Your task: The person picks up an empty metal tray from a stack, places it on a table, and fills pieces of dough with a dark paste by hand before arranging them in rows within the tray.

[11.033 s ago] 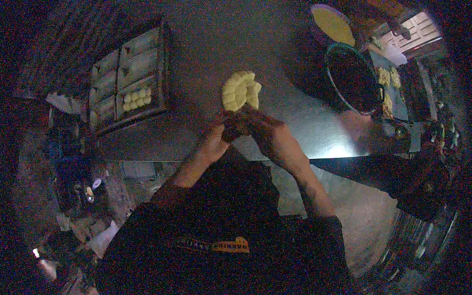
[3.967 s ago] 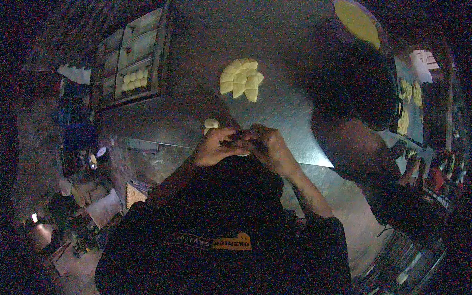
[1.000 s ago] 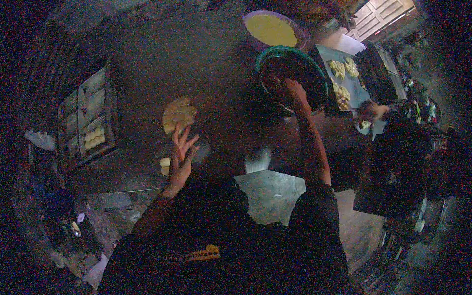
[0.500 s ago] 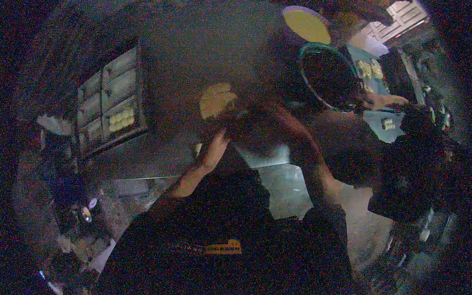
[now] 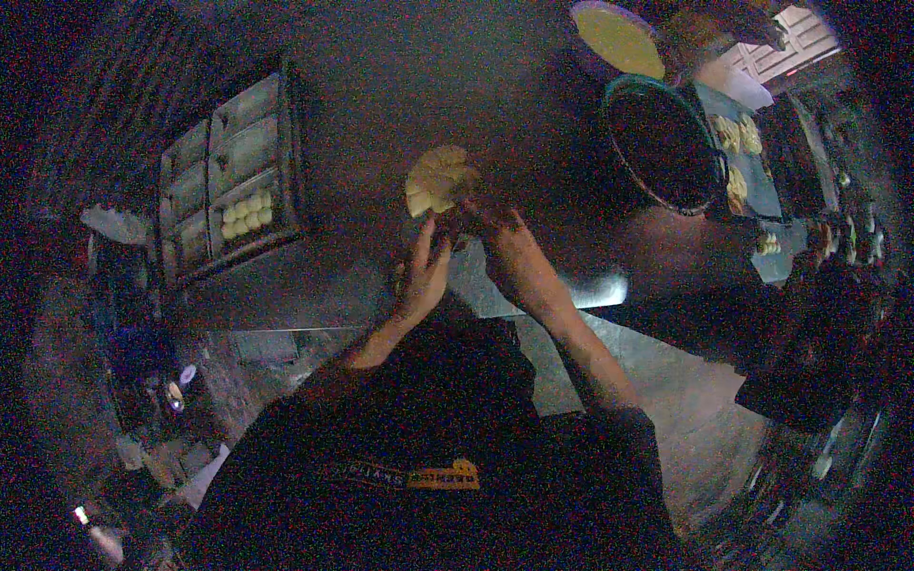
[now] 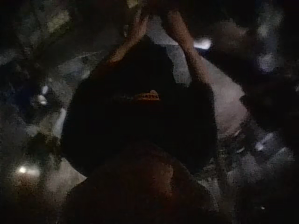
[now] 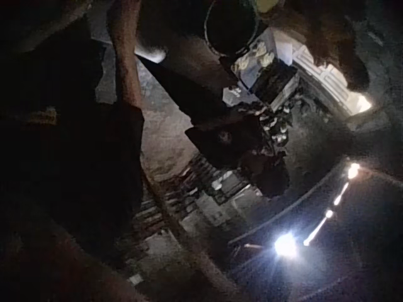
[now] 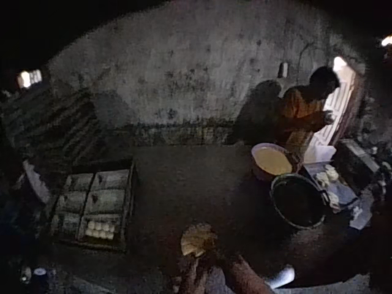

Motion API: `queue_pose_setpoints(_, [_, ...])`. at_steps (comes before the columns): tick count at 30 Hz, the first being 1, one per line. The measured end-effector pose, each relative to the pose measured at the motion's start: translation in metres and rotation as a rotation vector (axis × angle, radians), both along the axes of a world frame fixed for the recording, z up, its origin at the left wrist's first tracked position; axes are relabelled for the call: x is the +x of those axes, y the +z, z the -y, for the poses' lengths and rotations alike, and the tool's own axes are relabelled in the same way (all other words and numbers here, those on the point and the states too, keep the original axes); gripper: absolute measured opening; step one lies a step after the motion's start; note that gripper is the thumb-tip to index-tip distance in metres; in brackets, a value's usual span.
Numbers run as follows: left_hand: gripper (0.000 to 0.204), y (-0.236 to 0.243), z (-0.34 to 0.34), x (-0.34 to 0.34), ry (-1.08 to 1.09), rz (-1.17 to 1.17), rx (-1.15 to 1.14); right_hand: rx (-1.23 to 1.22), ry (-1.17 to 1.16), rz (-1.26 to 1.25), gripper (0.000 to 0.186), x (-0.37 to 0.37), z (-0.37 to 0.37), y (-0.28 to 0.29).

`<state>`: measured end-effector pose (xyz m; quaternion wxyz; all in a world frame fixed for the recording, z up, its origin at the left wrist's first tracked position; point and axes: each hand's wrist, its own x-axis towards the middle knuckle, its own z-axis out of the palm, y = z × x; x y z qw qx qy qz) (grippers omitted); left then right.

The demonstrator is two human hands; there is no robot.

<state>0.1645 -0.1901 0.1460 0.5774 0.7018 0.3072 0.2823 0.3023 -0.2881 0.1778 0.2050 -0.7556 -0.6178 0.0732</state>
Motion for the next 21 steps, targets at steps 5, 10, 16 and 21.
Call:
queue_pose_setpoints(5, [0.024, 0.015, -0.017, 0.000, -0.202, 0.271, -1.057, 0.062, -0.082, -0.540, 0.051, -0.007, 0.013, 0.064])
queue_pose_setpoints(10, [0.019, 0.022, -0.015, 0.009, -0.362, 0.276, -1.297, 0.233, 0.119, -0.294, 0.035, 0.007, 0.045, 0.054])
queue_pose_setpoints(16, [0.030, 0.063, 0.004, 0.017, -0.457, 0.226, -0.225, 0.083, -0.172, -0.870, 0.010, 0.027, 0.051, 0.062])
queue_pose_setpoints(21, [0.022, 0.049, 0.013, 0.024, -0.314, 0.121, -0.003, 0.122, -0.014, -0.555, 0.016, 0.046, 0.050, 0.059])
